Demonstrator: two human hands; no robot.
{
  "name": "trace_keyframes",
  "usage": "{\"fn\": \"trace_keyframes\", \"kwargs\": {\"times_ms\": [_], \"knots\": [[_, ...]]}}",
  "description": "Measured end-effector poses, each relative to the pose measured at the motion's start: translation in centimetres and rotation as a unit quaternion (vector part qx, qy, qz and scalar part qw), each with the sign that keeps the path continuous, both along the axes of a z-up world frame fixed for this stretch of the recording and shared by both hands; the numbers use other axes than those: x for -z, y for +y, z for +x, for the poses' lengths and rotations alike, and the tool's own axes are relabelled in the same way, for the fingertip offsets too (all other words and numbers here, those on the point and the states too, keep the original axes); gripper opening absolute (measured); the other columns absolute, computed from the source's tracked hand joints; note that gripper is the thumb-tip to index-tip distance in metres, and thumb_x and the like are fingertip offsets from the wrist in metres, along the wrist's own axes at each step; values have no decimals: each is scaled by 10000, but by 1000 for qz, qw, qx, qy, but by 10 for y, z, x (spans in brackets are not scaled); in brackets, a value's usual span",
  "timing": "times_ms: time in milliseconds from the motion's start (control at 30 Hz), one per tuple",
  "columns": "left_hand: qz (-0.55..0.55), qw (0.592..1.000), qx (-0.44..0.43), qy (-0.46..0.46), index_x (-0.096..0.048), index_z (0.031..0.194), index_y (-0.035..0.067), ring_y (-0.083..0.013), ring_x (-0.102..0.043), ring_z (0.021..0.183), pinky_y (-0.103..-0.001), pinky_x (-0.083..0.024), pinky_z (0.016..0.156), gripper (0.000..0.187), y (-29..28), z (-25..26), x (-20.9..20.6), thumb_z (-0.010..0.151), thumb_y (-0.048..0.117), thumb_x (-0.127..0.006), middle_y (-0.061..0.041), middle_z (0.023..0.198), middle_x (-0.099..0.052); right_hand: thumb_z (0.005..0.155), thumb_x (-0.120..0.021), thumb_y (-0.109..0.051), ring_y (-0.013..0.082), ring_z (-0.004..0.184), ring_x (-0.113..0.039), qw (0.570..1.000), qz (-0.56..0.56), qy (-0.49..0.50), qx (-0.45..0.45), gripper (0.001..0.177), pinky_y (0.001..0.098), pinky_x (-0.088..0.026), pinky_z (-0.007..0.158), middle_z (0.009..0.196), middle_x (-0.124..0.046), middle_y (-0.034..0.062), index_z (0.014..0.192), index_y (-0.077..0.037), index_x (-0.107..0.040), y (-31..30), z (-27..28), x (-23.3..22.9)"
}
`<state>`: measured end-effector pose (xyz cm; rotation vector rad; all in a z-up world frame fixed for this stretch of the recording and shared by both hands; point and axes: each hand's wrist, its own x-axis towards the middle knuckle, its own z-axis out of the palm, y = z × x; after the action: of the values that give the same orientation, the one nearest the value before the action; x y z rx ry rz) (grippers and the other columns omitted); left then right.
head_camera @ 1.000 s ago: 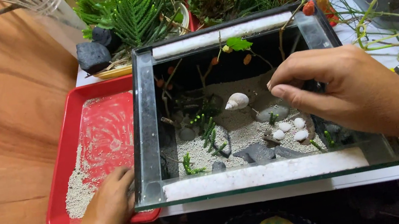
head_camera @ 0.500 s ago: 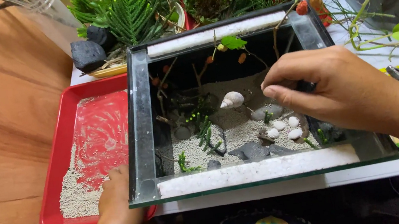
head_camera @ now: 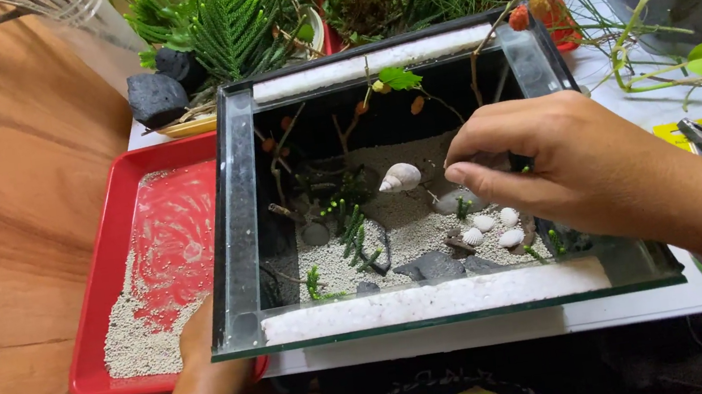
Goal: Decorating a small glass terrarium by adding sand, stones, and plants.
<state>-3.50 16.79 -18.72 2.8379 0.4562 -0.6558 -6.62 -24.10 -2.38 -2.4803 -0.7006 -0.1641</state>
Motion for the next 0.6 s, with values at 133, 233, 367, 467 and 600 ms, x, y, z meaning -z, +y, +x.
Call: {"fn": "trace_keyframes", "kwargs": {"times_ms": [133, 233, 367, 467, 600], "knots": [[-30, 999, 2, -15, -688, 1070, 103, -403, -723, 992, -494, -524, 825, 387, 18, 8, 11, 921, 416, -516, -211, 1072, -745, 956, -662, -261, 156, 652, -628, 999, 2, 16, 28, 124, 325, -459, 637, 762, -726, -28, 950, -177, -753, -1, -1, 2], [-62, 998, 4, -25, -715, 1034, 82, -397, -723, 955, -480, -506, 808, 397, 34, 14, 18, 955, 398, -488, -224, 1029, -764, 961, -660, -242, 163, 652, -630, 1000, 6, -5, 18, 124, 321, -462, 629, 768, -724, -19, 967, -153, -746, -2, 0, 3], [-279, 957, -78, -9, -561, 867, 99, -287, -530, 693, -404, -372, 607, 382, 63, 22, 22, 1064, 395, -419, -119, 793, -556, 972, -638, -259, 174, 666, -638, 1000, -8, 1, 14, 145, 335, -466, 645, 804, -730, -27, 969, -157, -741, -1, 2, 2], [-527, 816, -230, 49, -350, 707, 155, -142, -277, 447, -298, -179, 389, 486, 69, 24, 12, 1095, 445, -397, 1, 597, -305, 966, -642, -267, 169, 688, -659, 999, -16, 14, 24, 147, 334, -475, 667, 829, -748, -36, 975, -162, -746, 1, 3, 2], [-521, 814, -252, 48, -243, 717, 190, -56, -102, 450, -229, -33, 372, 552, 56, 24, -11, 1060, 542, -493, 55, 602, -150, 947, -672, -281, 144, 669, -672, 997, -27, 37, 62, 125, 318, -483, 643, 774, -750, -43, 963, -191, -757, 4, 4, 2]]}}
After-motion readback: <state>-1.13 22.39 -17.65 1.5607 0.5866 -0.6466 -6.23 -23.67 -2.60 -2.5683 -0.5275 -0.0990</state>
